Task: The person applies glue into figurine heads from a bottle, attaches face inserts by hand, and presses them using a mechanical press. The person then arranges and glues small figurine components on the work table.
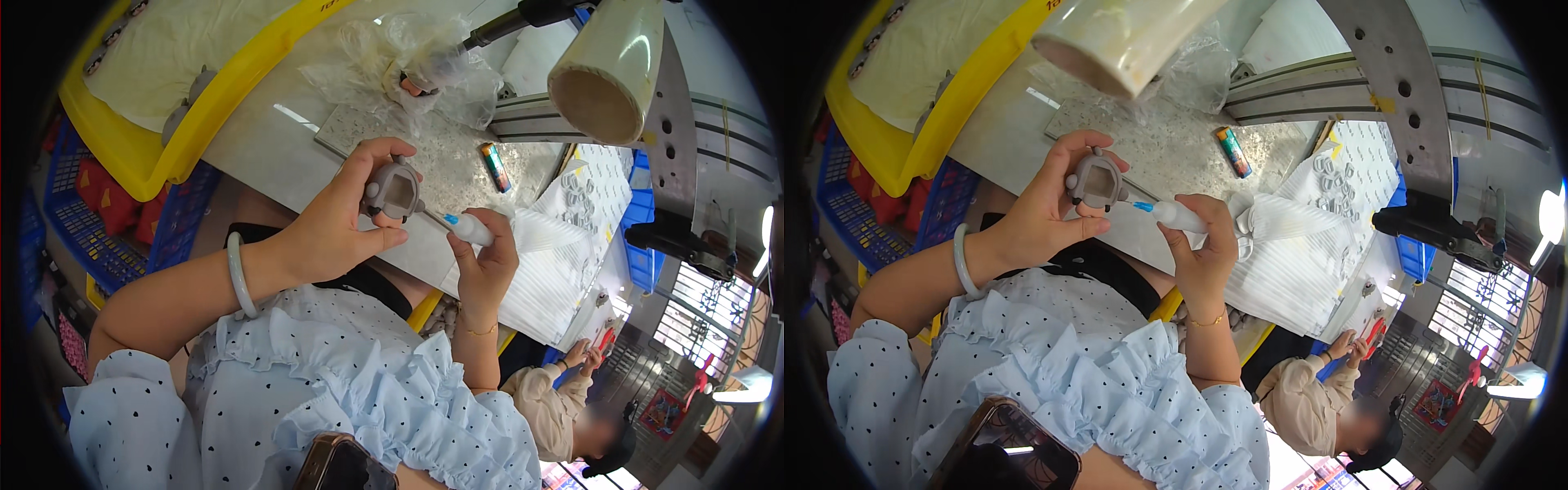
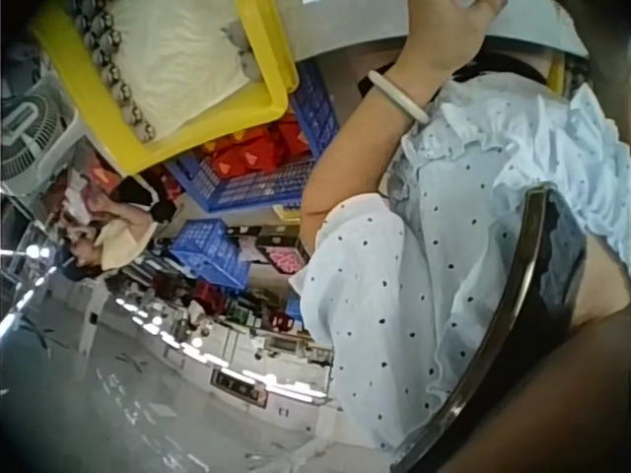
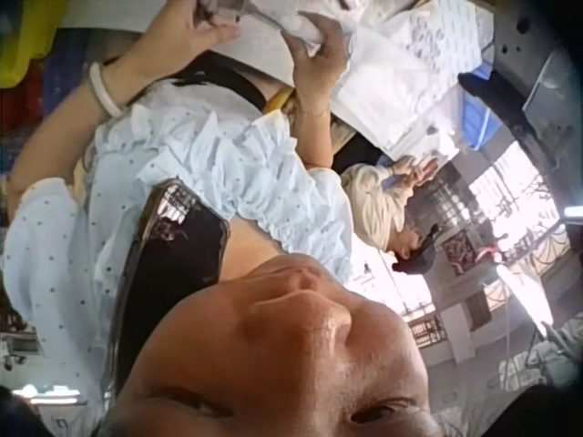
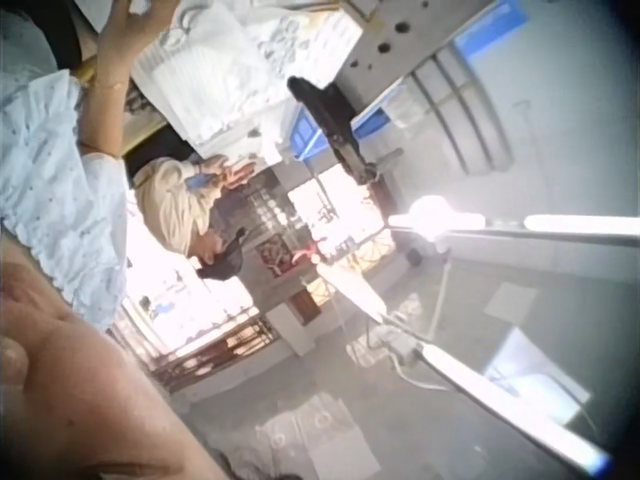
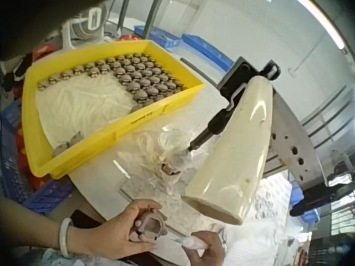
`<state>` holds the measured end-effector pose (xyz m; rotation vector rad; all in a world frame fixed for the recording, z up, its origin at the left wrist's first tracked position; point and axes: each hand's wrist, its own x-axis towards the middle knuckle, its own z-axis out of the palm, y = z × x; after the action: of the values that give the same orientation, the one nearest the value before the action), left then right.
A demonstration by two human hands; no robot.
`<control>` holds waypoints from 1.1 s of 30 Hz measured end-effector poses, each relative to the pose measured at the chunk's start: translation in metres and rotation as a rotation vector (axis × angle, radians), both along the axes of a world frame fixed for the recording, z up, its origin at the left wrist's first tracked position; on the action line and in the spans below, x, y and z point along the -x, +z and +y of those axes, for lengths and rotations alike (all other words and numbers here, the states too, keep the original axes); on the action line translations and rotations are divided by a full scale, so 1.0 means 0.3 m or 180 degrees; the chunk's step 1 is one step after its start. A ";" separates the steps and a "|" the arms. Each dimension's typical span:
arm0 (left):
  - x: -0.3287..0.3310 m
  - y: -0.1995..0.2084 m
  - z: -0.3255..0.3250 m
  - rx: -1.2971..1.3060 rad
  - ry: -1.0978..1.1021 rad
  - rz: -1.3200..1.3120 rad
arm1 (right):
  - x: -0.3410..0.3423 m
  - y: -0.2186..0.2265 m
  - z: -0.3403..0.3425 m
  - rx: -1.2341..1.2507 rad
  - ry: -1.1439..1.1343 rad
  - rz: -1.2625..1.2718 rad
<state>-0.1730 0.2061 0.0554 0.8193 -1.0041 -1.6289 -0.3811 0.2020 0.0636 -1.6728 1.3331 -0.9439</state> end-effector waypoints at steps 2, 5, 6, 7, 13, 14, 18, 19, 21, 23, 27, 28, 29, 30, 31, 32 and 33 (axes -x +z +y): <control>0.004 0.006 0.001 0.0001 0.0012 -0.0158 | 0.000 0.020 -0.007 0.0577 -0.0137 0.0448; 0.007 0.023 0.006 -0.0008 -0.0045 -0.0312 | -0.010 0.040 -0.008 0.1037 -0.0259 0.0792; 0.007 0.027 0.008 -0.0013 -0.0070 -0.0383 | -0.013 0.045 -0.008 0.1208 -0.0305 0.0921; 0.009 0.032 0.008 -0.0010 -0.0076 -0.0384 | -0.016 0.052 -0.008 0.1380 -0.0354 0.1055; 0.016 0.044 0.011 -0.0081 -0.0202 -0.0190 | -0.023 0.079 -0.003 0.1871 -0.0352 0.1404; 0.017 0.045 0.011 -0.0068 -0.0219 -0.0215 | -0.024 0.081 -0.002 0.1942 -0.0352 0.1418; 0.020 0.044 0.013 0.0009 -0.0231 -0.0264 | -0.021 0.079 -0.001 0.2058 -0.0384 0.1445; 0.021 0.045 0.013 0.0012 -0.0235 -0.0264 | -0.020 0.078 -0.001 0.2079 -0.0398 0.1452; 0.021 0.050 0.012 -0.0009 -0.0275 -0.0267 | -0.019 0.086 0.000 0.2113 -0.0380 0.1488; 0.022 0.051 0.011 -0.0014 -0.0300 -0.0269 | -0.018 0.095 0.001 0.2175 -0.0333 0.1559; 0.026 0.051 0.009 0.0044 -0.0295 -0.0256 | -0.017 0.097 0.003 0.2276 -0.0443 0.1564; 0.027 0.051 0.010 0.0054 -0.0301 -0.0264 | -0.017 0.098 0.003 0.2278 -0.0447 0.1564; 0.028 0.052 0.010 0.0063 -0.0306 -0.0273 | -0.016 0.100 0.003 0.2304 -0.0447 0.1561; 0.029 0.052 0.010 0.0072 -0.0310 -0.0282 | -0.016 0.101 0.002 0.2328 -0.0446 0.1557; 0.027 0.053 0.009 0.0072 -0.0311 -0.0285 | -0.015 0.102 0.001 0.2352 -0.0445 0.1552; 0.025 0.056 0.007 0.0024 -0.0376 -0.0292 | -0.014 0.104 0.002 0.2354 -0.0449 0.1556; 0.022 0.059 0.005 -0.0025 -0.0440 -0.0299 | -0.012 0.105 0.002 0.2349 -0.0447 0.1554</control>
<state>-0.1795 0.2075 0.0729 0.8542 -1.1427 -1.7253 -0.3775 0.2027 0.0952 -2.5173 1.5310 -1.2607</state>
